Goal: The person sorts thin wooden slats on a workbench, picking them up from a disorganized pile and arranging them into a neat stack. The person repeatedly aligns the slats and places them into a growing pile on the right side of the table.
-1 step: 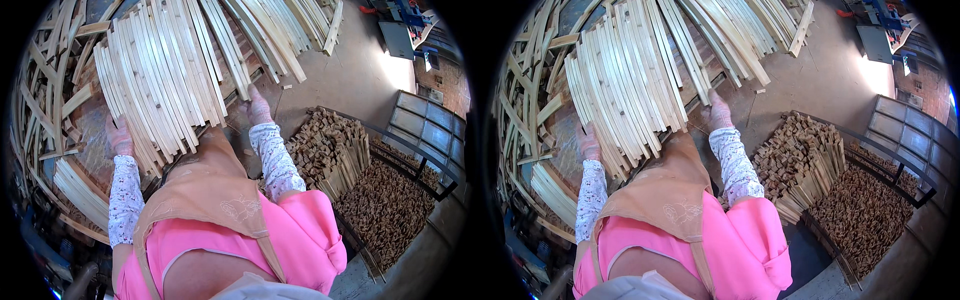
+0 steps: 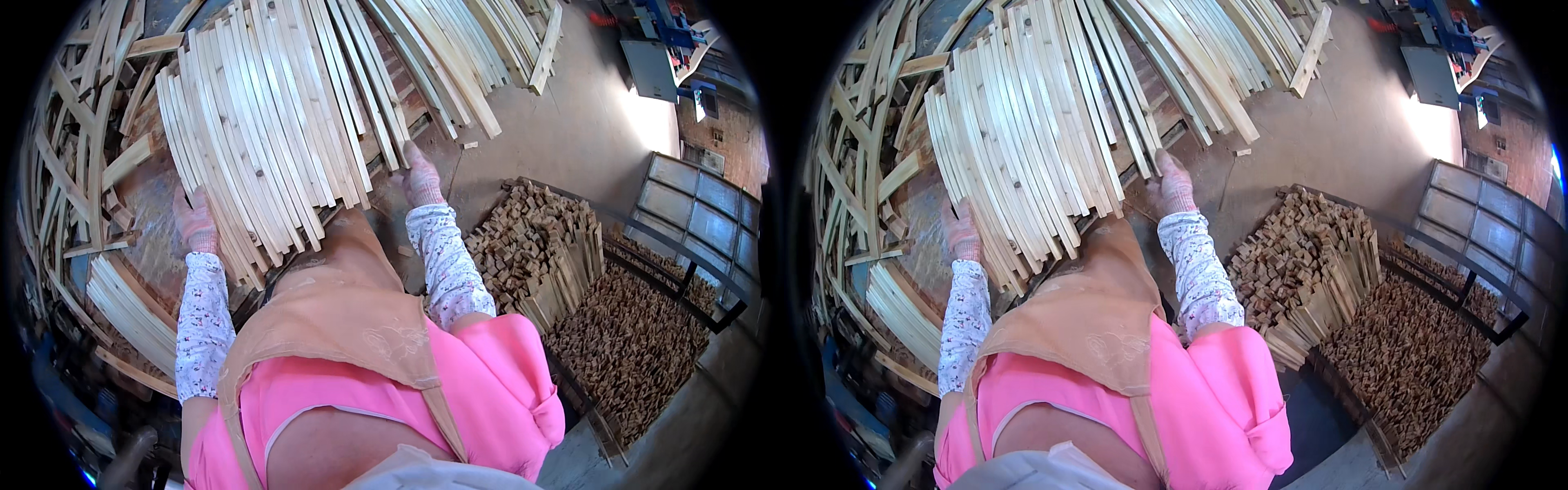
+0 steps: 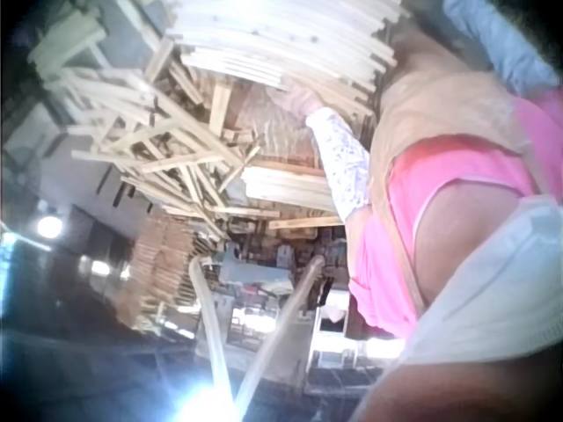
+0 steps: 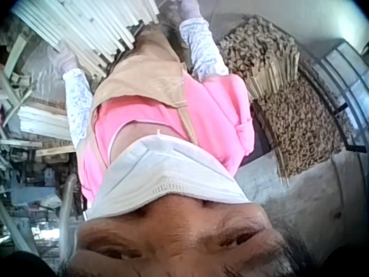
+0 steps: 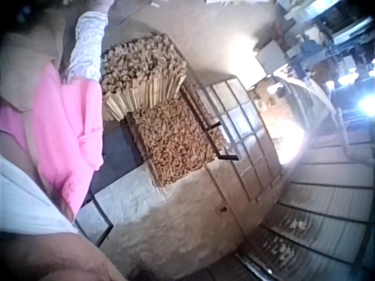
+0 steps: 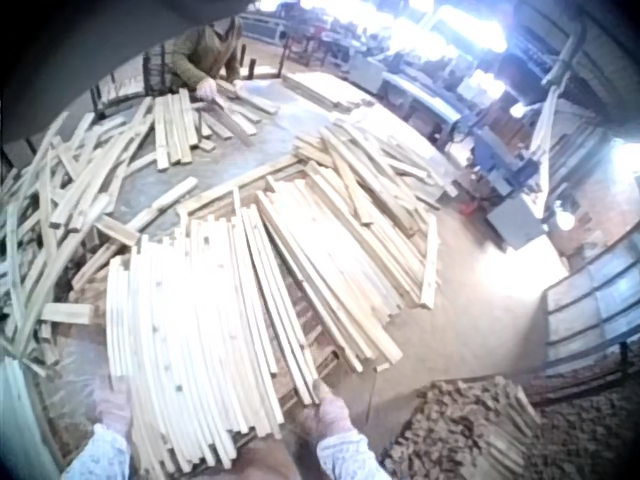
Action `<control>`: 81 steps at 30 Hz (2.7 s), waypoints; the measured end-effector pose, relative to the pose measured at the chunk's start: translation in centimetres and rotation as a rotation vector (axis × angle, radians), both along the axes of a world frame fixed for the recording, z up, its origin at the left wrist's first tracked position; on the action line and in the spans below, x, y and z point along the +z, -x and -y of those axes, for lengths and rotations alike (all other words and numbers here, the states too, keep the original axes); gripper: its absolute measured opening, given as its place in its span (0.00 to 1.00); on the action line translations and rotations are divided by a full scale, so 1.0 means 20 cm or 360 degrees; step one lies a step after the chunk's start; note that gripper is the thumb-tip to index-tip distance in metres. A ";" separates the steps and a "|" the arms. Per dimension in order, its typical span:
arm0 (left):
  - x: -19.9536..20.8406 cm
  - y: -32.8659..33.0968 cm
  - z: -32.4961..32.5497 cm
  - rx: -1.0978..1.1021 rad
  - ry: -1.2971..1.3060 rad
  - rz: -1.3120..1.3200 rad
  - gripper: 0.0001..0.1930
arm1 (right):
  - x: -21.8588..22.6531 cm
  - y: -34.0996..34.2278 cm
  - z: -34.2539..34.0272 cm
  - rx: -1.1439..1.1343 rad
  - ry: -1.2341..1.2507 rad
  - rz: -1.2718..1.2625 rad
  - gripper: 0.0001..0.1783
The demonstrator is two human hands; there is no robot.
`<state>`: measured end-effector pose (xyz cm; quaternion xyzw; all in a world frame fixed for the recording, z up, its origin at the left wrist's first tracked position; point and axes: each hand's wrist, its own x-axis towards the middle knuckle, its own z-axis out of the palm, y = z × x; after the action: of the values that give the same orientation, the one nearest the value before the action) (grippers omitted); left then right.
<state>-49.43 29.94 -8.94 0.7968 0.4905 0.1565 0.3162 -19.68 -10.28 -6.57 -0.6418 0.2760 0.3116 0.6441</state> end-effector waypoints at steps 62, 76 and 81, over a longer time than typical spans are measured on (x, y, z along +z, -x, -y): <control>1.24 0.08 0.04 -0.1224 -0.1453 -0.0468 0.25 | 1.09 -0.35 -0.16 0.1916 0.0214 0.1385 0.45; 0.65 -0.28 0.33 -0.0057 0.0834 0.1425 0.17 | 0.91 0.49 -0.72 0.2140 -0.0123 0.0381 0.49; 0.79 -0.53 0.50 -0.0214 0.1282 0.1027 0.26 | 0.89 0.49 -0.86 0.2320 0.0447 0.0689 0.42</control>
<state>-38.89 19.91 6.87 0.5529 0.3371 0.1723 0.7423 -29.49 7.00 11.28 -0.7838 -0.3114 0.4865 0.2283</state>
